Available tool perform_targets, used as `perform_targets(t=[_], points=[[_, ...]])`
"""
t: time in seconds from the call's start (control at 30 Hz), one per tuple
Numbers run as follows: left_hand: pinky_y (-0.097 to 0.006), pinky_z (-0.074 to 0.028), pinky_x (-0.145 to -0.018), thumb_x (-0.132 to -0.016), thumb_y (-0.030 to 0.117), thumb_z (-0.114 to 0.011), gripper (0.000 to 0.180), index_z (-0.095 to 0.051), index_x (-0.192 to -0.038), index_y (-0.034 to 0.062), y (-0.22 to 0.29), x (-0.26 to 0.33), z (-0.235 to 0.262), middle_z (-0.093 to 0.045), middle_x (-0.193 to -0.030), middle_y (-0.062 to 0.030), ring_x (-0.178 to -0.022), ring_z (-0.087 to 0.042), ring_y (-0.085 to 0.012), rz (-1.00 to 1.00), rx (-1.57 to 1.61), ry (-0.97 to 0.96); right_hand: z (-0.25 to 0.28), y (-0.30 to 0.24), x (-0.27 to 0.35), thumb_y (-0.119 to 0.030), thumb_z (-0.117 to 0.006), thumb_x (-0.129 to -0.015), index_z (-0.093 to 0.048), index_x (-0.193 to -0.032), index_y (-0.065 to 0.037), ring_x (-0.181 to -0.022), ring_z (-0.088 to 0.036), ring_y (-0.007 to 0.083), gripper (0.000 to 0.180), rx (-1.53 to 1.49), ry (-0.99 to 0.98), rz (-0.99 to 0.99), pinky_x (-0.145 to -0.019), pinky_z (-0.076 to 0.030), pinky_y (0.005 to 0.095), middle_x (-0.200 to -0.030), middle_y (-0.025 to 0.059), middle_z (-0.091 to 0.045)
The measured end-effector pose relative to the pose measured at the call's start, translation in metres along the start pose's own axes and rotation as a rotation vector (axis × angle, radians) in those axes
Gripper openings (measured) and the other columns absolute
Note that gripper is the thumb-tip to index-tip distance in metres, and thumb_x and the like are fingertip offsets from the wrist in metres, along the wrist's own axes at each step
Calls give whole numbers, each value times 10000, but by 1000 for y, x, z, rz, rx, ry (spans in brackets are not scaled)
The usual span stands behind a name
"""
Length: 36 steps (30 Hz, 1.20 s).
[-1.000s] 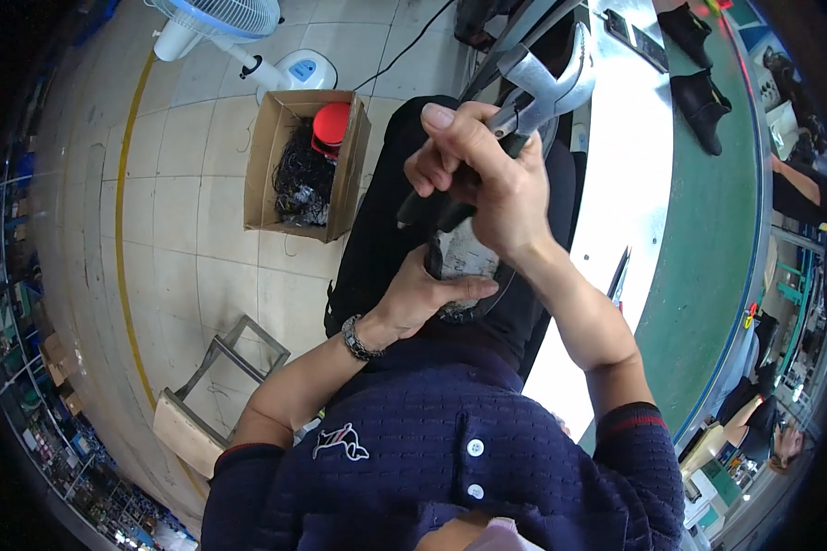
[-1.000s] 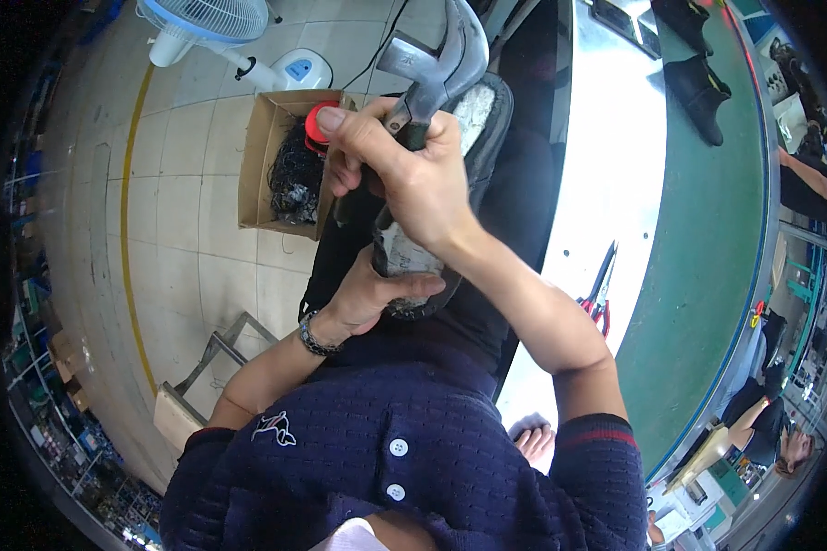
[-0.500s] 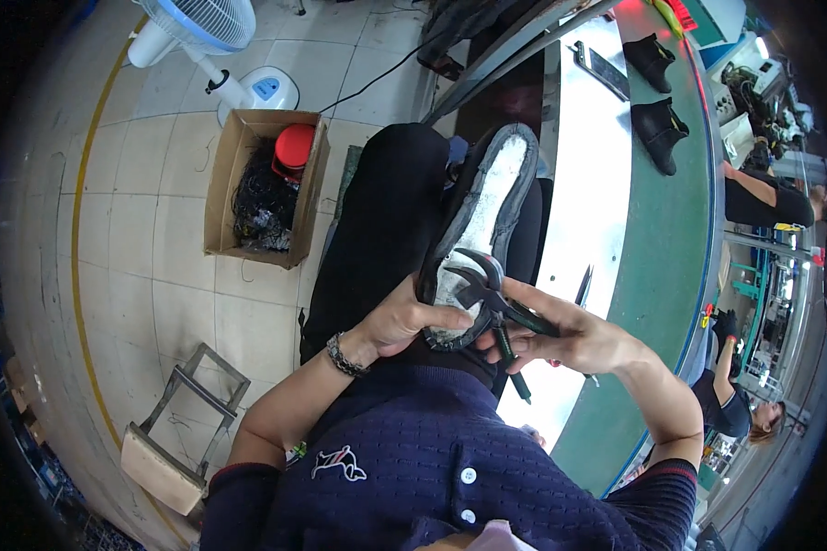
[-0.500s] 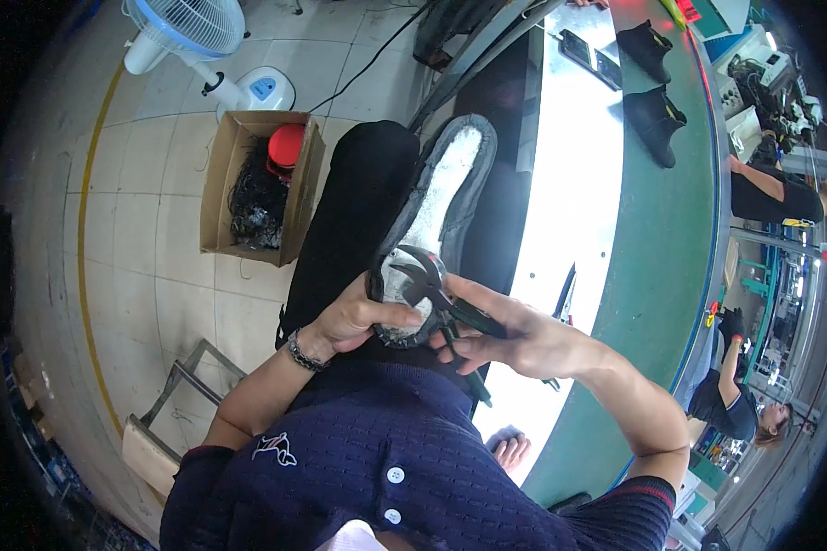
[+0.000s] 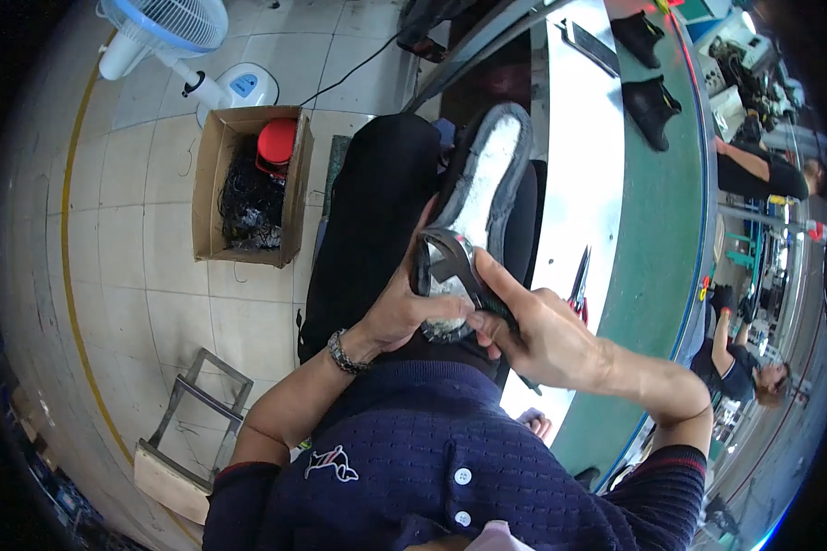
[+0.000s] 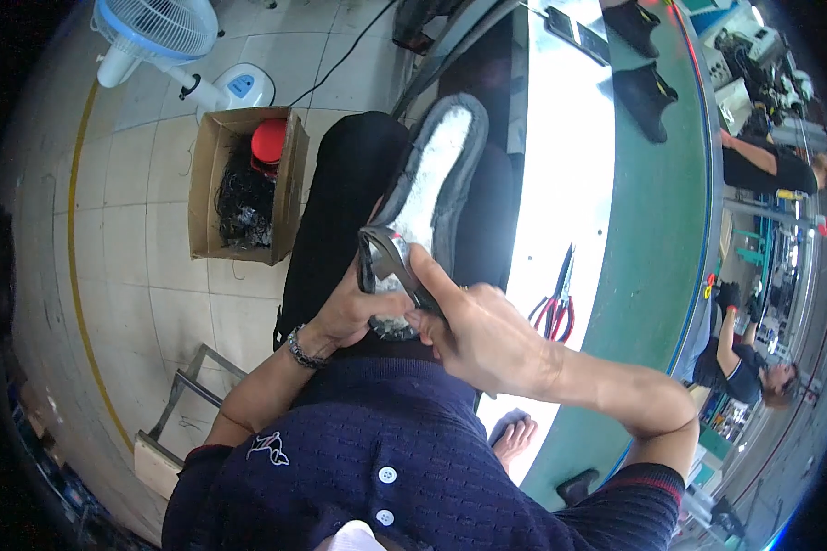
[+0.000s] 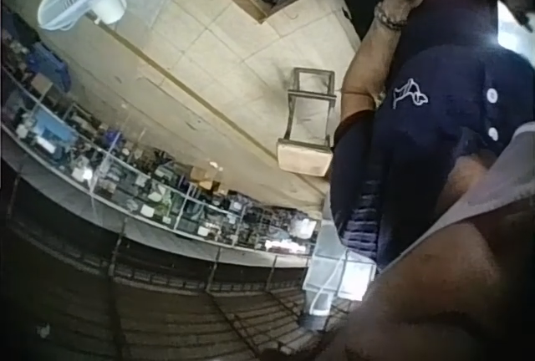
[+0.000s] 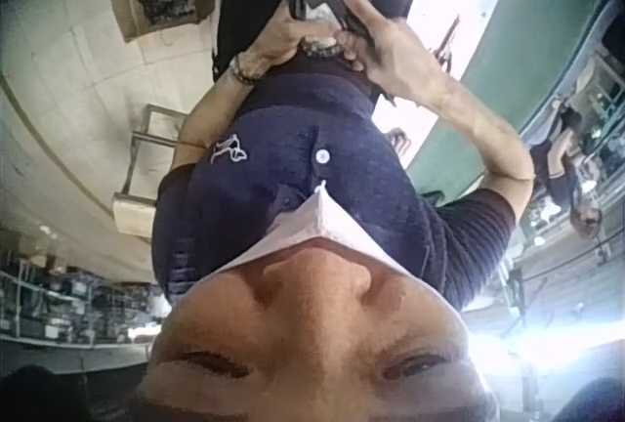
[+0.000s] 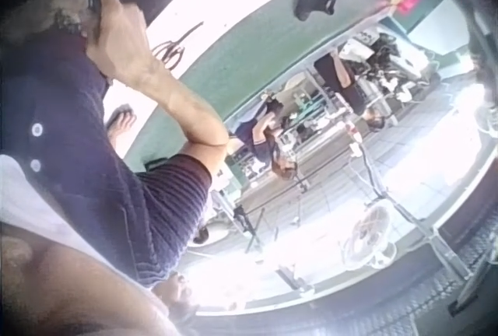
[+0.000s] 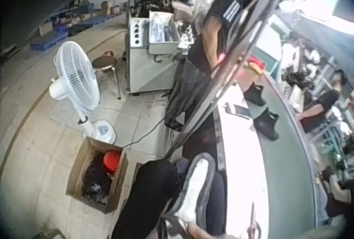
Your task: Trim and inspect the sole of a black boot using pliers, scissors, and other hand tools at a factory workbench.
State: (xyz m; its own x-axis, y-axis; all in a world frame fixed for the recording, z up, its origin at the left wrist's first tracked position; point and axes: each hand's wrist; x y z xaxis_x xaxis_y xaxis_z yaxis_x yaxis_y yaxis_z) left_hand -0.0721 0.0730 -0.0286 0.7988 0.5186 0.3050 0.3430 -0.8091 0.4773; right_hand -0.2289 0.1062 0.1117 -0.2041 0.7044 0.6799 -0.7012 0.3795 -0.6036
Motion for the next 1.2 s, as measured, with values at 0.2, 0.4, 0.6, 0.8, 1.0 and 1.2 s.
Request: perform_targets(t=[0.2,0.4,0.6,0.8,1.0,1.2], points=[[-375,-329,-1090,-708,-90,-695,1106,11,-1527,145,-18,-5,3,-353,-1406,-85,-1311,-369,-191,8,7,16,21,8,5,-63,-544,-927,-245,-1467,-14,-548,-644,246,619,165,-1,60,-544,-515,358,-657,157,-639],[-396,-324,-1104,-727,-103,-679,1107,18,-1530,208,-20,-1,3,-317,-1454,-92,-1338,-350,-209,-8,1,-32,36,-15,7,-10,-444,-929,-294,-1483,-142,-507,-620,194,589,460,-156,-50,-561,-541,358,-675,142,-644],[-402,-330,-1110,-726,-133,-667,1095,4,-1529,190,-18,1,0,-282,-1472,-98,-1354,-327,-226,-93,-6,-41,35,-26,-7,16,-413,-912,-247,-1499,-244,-506,-643,176,663,890,-219,-31,-461,-549,252,-685,91,-633],[-411,-311,-1125,-703,-161,-668,1114,-5,-1530,183,-16,1,-4,-224,-1506,-113,-1389,-268,-241,-114,-28,25,37,-13,-8,-38,-533,-881,-181,-1487,-397,-568,-647,169,788,746,-229,-34,-542,-550,324,-718,58,-588],[-407,-260,-1148,-781,209,-748,1061,1,-1533,209,-11,-4,15,-165,-1549,-86,-1410,-239,-246,-103,231,-235,39,21,-8,-36,-480,-925,-107,-1468,-479,-637,-671,205,793,746,-190,142,-493,-586,292,-888,146,-631],[-414,-332,-1115,-816,378,-719,966,-77,-1529,275,-12,-17,21,-276,-1514,-82,-1378,-321,-252,135,404,-96,36,35,-9,8,-513,-845,-181,-1463,-469,-562,-611,178,848,741,-56,274,-421,-525,288,-837,120,-617]])
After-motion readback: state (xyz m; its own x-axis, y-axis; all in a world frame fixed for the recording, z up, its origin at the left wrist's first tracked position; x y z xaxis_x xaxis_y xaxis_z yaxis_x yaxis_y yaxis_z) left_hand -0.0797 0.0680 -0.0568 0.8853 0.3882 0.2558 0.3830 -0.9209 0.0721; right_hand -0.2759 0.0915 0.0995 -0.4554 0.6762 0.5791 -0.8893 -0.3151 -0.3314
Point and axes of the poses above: each hand's wrist, its own x-axis away from the middle knuckle, its own z-axis out of the back of the hand, y = z × x
